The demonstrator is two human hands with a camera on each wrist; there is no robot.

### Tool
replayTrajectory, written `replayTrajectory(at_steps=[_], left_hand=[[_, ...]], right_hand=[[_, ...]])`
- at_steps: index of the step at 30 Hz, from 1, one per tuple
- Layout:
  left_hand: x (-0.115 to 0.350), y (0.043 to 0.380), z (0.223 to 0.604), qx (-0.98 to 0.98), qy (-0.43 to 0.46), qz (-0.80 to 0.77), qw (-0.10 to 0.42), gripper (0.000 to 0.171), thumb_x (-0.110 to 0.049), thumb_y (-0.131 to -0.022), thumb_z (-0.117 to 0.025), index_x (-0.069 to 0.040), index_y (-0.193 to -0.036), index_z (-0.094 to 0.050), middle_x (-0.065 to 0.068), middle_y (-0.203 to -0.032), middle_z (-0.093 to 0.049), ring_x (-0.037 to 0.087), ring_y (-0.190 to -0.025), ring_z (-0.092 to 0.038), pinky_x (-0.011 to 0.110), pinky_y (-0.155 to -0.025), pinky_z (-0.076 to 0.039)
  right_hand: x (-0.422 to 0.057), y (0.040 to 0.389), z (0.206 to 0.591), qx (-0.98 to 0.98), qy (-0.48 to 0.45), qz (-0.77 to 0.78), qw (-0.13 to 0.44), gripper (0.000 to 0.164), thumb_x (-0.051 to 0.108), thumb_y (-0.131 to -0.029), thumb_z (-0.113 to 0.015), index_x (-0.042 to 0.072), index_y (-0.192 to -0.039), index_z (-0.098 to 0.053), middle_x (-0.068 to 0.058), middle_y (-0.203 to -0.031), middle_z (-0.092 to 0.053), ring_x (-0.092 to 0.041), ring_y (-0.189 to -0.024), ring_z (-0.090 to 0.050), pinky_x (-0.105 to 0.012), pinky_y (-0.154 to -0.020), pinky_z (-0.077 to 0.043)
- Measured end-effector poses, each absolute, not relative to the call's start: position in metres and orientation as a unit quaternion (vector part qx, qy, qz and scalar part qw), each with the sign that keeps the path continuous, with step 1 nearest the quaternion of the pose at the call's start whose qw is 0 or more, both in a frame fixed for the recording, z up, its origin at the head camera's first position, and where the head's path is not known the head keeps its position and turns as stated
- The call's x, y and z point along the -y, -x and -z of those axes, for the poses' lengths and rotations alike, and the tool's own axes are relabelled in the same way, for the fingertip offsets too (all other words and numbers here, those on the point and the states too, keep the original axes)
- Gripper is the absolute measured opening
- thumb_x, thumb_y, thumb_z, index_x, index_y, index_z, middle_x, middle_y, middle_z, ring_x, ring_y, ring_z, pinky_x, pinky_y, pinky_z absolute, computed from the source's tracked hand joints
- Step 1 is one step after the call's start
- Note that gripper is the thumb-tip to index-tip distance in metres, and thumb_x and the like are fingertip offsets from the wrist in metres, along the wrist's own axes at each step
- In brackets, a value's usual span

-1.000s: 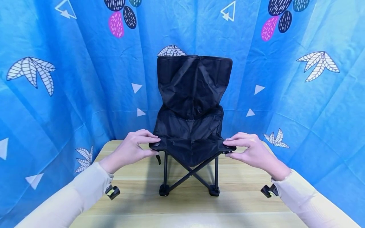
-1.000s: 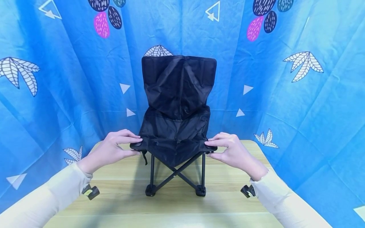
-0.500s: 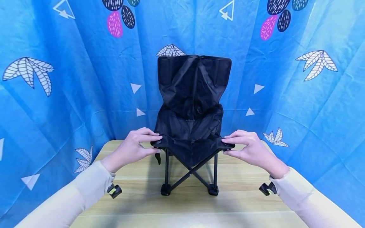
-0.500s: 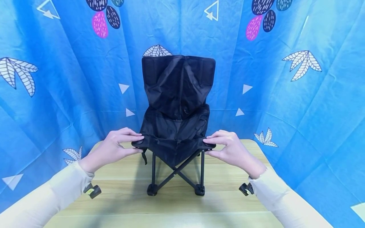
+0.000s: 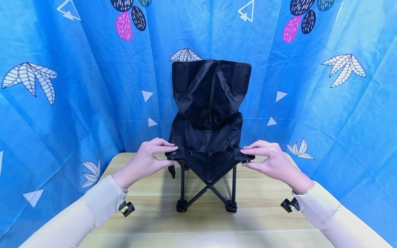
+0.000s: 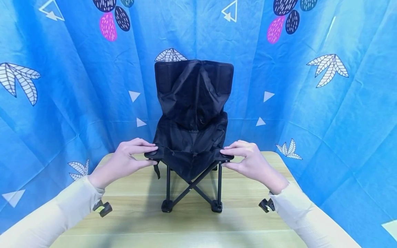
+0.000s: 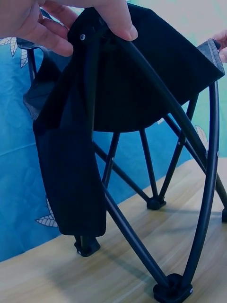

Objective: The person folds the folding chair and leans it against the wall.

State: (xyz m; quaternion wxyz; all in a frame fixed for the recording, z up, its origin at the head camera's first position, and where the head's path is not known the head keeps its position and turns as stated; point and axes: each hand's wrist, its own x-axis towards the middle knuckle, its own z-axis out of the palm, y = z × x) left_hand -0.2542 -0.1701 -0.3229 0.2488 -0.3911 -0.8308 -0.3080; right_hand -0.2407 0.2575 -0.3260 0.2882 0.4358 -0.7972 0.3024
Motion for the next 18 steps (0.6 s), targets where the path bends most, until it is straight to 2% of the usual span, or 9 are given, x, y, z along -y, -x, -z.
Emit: replayTrajectory(at_steps=[2,5,7,12,18], left_hand=[[0.1698,0.2544,0.3238,0.830,0.390,0.308,0.254,0.045,-0.004,-0.074,-0.100,-0.005,-0.116,-0.085,0.011,-0.113,-0.081,0.029,-0.101,-0.075,0.026,-0.067,-0.061],[0.1686,0.2546,0.3246,0.826,0.391,0.313,0.257,0.044,-0.002,-0.074,-0.099,-0.004,-0.116,-0.085,0.010,-0.113,-0.081,0.029,-0.101,-0.075,0.027,-0.069,-0.062],[0.1676,0.2546,0.3248,0.823,0.392,0.321,0.257,0.044,-0.001,-0.073,-0.099,-0.004,-0.115,-0.085,0.011,-0.112,-0.081,0.029,-0.101,-0.075,0.026,-0.067,-0.062],[0.1653,0.2545,0.3237,0.821,0.391,0.330,0.253,0.044,0.002,-0.074,-0.098,-0.002,-0.115,-0.085,0.012,-0.112,-0.081,0.029,-0.099,-0.074,0.022,-0.060,-0.059],[0.1631,0.2544,0.3220,0.826,0.386,0.325,0.252,0.044,-0.001,-0.076,-0.098,-0.003,-0.118,-0.084,0.011,-0.113,-0.081,0.029,-0.101,-0.074,0.023,-0.060,-0.058]], right_hand=[[-0.2565,0.2414,0.3265,0.796,-0.435,-0.302,0.292,0.037,0.007,-0.077,-0.098,0.006,-0.113,-0.086,-0.008,-0.104,-0.082,-0.022,-0.087,-0.075,-0.014,-0.072,-0.055],[-0.2549,0.2415,0.3267,0.794,-0.435,-0.301,0.299,0.051,-0.007,-0.064,-0.098,0.006,-0.112,-0.086,-0.008,-0.103,-0.082,-0.023,-0.087,-0.074,-0.014,-0.071,-0.054],[-0.2537,0.2416,0.3264,0.790,-0.437,-0.303,0.303,0.055,-0.010,-0.061,-0.098,0.005,-0.112,-0.086,-0.009,-0.103,-0.082,-0.023,-0.087,-0.075,-0.015,-0.071,-0.055],[-0.2518,0.2430,0.3252,0.781,-0.445,-0.309,0.311,0.054,-0.011,-0.061,-0.097,0.005,-0.112,-0.086,-0.011,-0.103,-0.082,-0.024,-0.087,-0.075,-0.016,-0.072,-0.056],[-0.2513,0.2425,0.3239,0.784,-0.442,-0.306,0.310,0.052,-0.009,-0.064,-0.097,0.005,-0.112,-0.086,-0.010,-0.103,-0.082,-0.024,-0.086,-0.074,-0.016,-0.070,-0.055]])
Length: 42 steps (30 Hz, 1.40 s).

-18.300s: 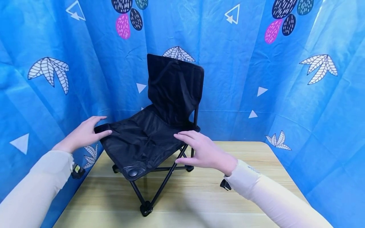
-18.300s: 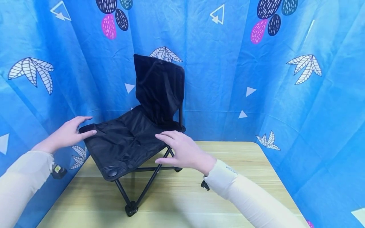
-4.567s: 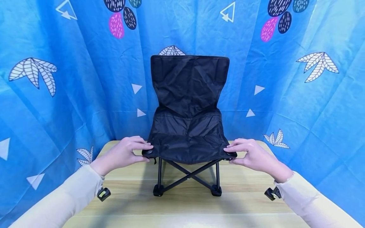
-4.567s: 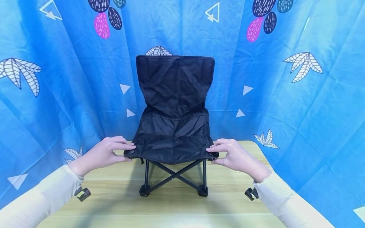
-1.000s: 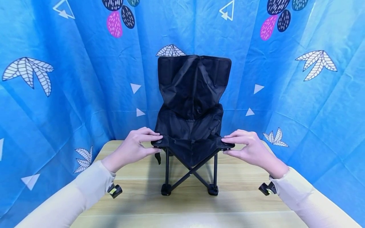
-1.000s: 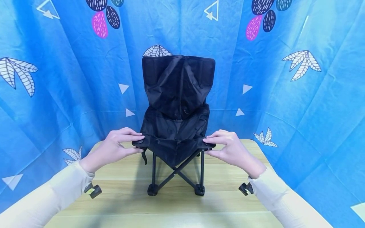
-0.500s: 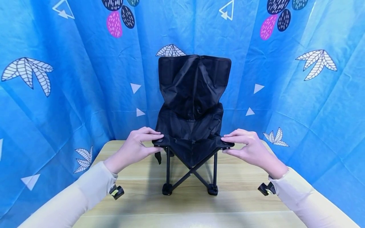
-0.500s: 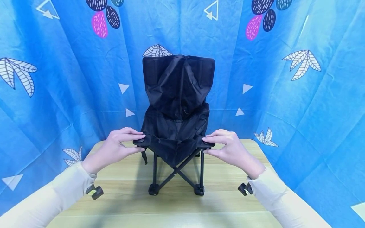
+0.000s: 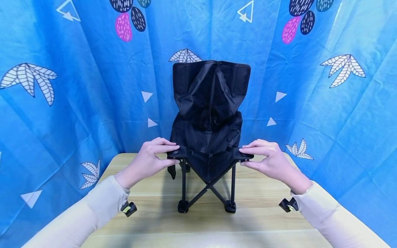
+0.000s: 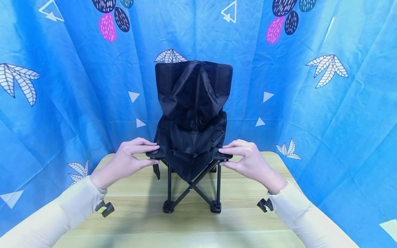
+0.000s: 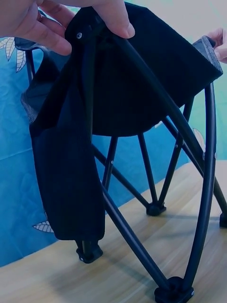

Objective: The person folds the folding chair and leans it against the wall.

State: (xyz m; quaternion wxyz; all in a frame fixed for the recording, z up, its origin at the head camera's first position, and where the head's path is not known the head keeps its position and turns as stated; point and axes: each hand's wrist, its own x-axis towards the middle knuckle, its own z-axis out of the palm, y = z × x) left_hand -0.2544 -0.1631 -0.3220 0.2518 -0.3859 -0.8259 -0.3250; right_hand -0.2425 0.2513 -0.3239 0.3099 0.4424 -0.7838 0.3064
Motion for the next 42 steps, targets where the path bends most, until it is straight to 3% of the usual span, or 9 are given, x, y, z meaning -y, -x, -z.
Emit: replayTrajectory(at_steps=[14,26,33,42], left_hand=[[0.161,0.252,0.321,0.830,0.381,0.315,0.258,0.044,-0.003,-0.077,-0.098,-0.004,-0.119,-0.084,0.010,-0.112,-0.080,0.028,-0.102,-0.073,0.027,-0.066,-0.061],[0.158,0.255,0.318,0.822,0.390,0.323,0.261,0.044,-0.002,-0.078,-0.097,-0.004,-0.119,-0.084,0.011,-0.112,-0.080,0.028,-0.099,-0.075,0.027,-0.059,-0.061],[0.156,0.255,0.315,0.823,0.391,0.312,0.270,0.043,-0.004,-0.078,-0.098,-0.004,-0.118,-0.084,0.011,-0.112,-0.081,0.027,-0.101,-0.074,0.028,-0.067,-0.063],[0.152,0.255,0.310,0.825,0.389,0.314,0.262,0.043,-0.006,-0.078,-0.098,-0.005,-0.119,-0.084,0.011,-0.112,-0.080,0.027,-0.101,-0.073,0.027,-0.066,-0.061]], right_hand=[[-0.248,0.242,0.323,0.789,-0.439,-0.290,0.318,0.053,-0.009,-0.061,-0.098,0.005,-0.111,-0.086,-0.010,-0.101,-0.081,-0.024,-0.084,-0.074,-0.016,-0.071,-0.055],[-0.240,0.244,0.319,0.780,-0.443,-0.296,0.328,0.053,-0.010,-0.061,-0.097,0.004,-0.111,-0.086,-0.011,-0.101,-0.082,-0.025,-0.084,-0.075,-0.017,-0.069,-0.054],[-0.238,0.243,0.316,0.775,-0.450,-0.301,0.327,0.054,-0.012,-0.061,-0.096,0.003,-0.111,-0.085,-0.012,-0.100,-0.081,-0.024,-0.081,-0.073,-0.017,-0.063,-0.050],[-0.236,0.246,0.313,0.774,-0.453,-0.301,0.324,0.051,-0.011,-0.063,-0.097,0.003,-0.111,-0.085,-0.012,-0.101,-0.082,-0.024,-0.082,-0.074,-0.017,-0.064,-0.051]])
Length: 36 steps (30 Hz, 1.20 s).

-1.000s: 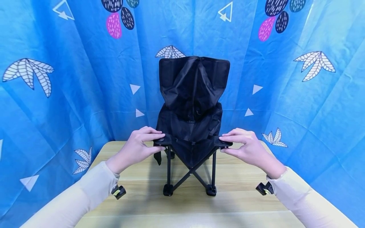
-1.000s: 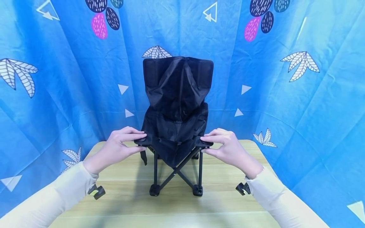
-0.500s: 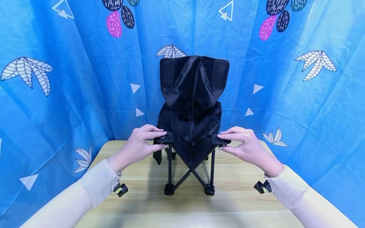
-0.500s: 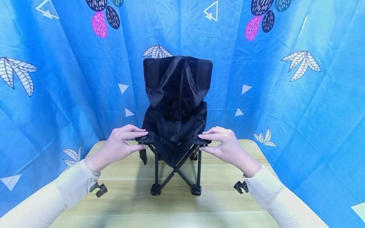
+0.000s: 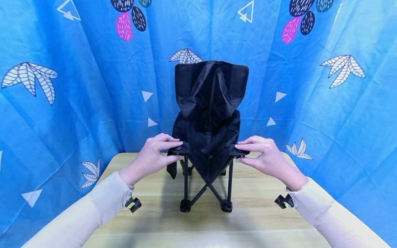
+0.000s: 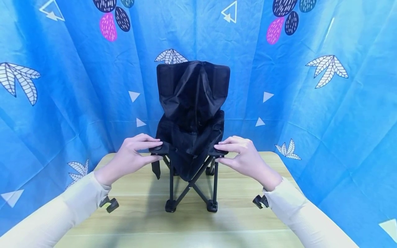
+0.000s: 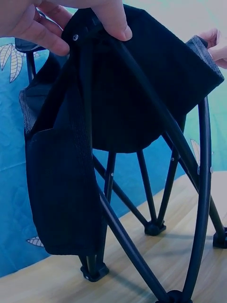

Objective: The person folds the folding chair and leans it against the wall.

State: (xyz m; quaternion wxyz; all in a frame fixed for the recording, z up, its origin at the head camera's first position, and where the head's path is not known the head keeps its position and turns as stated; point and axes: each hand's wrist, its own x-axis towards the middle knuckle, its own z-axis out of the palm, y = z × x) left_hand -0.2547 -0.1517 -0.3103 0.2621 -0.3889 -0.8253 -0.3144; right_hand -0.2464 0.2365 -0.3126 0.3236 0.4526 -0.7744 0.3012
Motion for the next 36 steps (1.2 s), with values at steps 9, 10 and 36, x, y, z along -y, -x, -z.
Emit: replayTrajectory(at_steps=[9,10,36], left_hand=[[0.148,0.258,0.309,0.824,0.389,0.318,0.261,0.042,-0.006,-0.079,-0.097,-0.004,-0.119,-0.084,0.012,-0.111,-0.080,0.027,-0.097,-0.072,0.026,-0.063,-0.060],[0.148,0.259,0.309,0.824,0.390,0.319,0.261,0.042,-0.006,-0.079,-0.097,-0.004,-0.119,-0.084,0.012,-0.111,-0.080,0.027,-0.097,-0.072,0.026,-0.063,-0.060],[0.141,0.259,0.308,0.819,0.383,0.328,0.274,0.042,-0.007,-0.080,-0.097,-0.006,-0.119,-0.084,0.011,-0.115,-0.080,0.026,-0.102,-0.070,0.034,-0.075,-0.059]], right_hand=[[-0.233,0.249,0.311,0.785,-0.440,-0.298,0.318,0.050,-0.010,-0.064,-0.097,0.003,-0.111,-0.086,-0.012,-0.103,-0.082,-0.026,-0.086,-0.075,-0.016,-0.073,-0.055],[-0.232,0.249,0.311,0.786,-0.439,-0.298,0.319,0.049,-0.009,-0.065,-0.097,0.003,-0.111,-0.086,-0.012,-0.102,-0.082,-0.026,-0.086,-0.075,-0.016,-0.072,-0.055],[-0.222,0.252,0.309,0.783,-0.434,-0.299,0.332,0.045,-0.006,-0.065,-0.099,0.002,-0.108,-0.086,-0.014,-0.102,-0.082,-0.029,-0.089,-0.075,-0.014,-0.077,-0.055]])
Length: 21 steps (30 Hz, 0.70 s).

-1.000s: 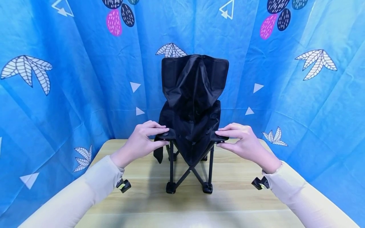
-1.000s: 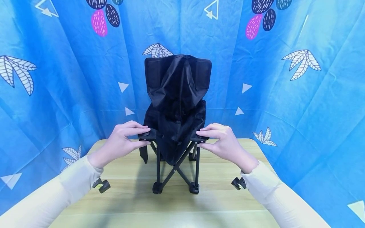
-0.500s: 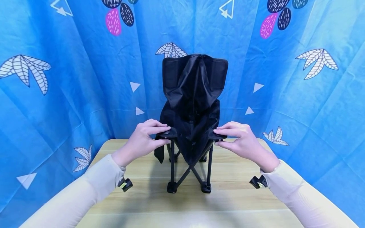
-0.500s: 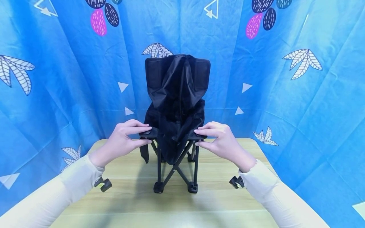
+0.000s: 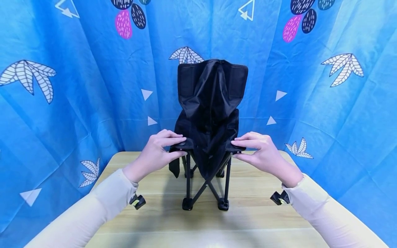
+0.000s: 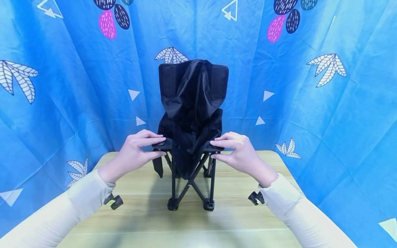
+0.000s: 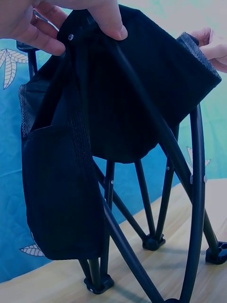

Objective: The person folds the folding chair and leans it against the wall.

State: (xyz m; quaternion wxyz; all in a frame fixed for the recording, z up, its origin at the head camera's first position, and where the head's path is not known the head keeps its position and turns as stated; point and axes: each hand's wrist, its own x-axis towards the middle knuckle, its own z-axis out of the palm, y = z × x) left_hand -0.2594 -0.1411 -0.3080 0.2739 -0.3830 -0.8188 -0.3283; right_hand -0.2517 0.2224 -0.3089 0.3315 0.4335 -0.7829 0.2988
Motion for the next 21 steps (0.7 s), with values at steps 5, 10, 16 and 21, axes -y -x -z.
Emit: replayTrajectory(at_steps=[5,10,16,21], left_hand=[[0.1400,0.2604,0.3088,0.816,0.387,0.330,0.275,0.041,-0.005,-0.081,-0.096,-0.006,-0.119,-0.084,0.011,-0.114,-0.080,0.027,-0.102,-0.070,0.035,-0.077,-0.060],[0.1379,0.2596,0.3066,0.815,0.389,0.330,0.273,0.041,-0.006,-0.081,-0.096,-0.006,-0.120,-0.084,0.011,-0.115,-0.080,0.027,-0.104,-0.070,0.038,-0.077,-0.060],[0.1349,0.2591,0.3049,0.815,0.389,0.332,0.272,0.041,-0.006,-0.082,-0.096,-0.006,-0.121,-0.084,0.011,-0.115,-0.080,0.027,-0.105,-0.069,0.039,-0.079,-0.061],[0.1310,0.2589,0.3023,0.810,0.397,0.331,0.278,0.041,-0.007,-0.081,-0.096,-0.005,-0.120,-0.084,0.012,-0.115,-0.080,0.028,-0.106,-0.070,0.037,-0.080,-0.061]], right_hand=[[-0.2207,0.2520,0.3087,0.781,-0.436,-0.302,0.330,0.045,-0.005,-0.066,-0.099,0.003,-0.109,-0.086,-0.013,-0.101,-0.082,-0.028,-0.088,-0.075,-0.014,-0.076,-0.055],[-0.2184,0.2525,0.3068,0.779,-0.437,-0.305,0.330,0.044,-0.005,-0.067,-0.099,0.004,-0.109,-0.086,-0.012,-0.101,-0.082,-0.027,-0.088,-0.074,-0.013,-0.077,-0.055],[-0.2160,0.2527,0.3043,0.777,-0.440,-0.305,0.332,0.045,-0.005,-0.066,-0.099,0.003,-0.108,-0.086,-0.013,-0.101,-0.082,-0.028,-0.089,-0.075,-0.013,-0.081,-0.056],[-0.2139,0.2527,0.3025,0.776,-0.439,-0.308,0.333,0.043,-0.004,-0.067,-0.099,0.003,-0.108,-0.086,-0.013,-0.101,-0.082,-0.029,-0.090,-0.076,-0.012,-0.081,-0.057]])
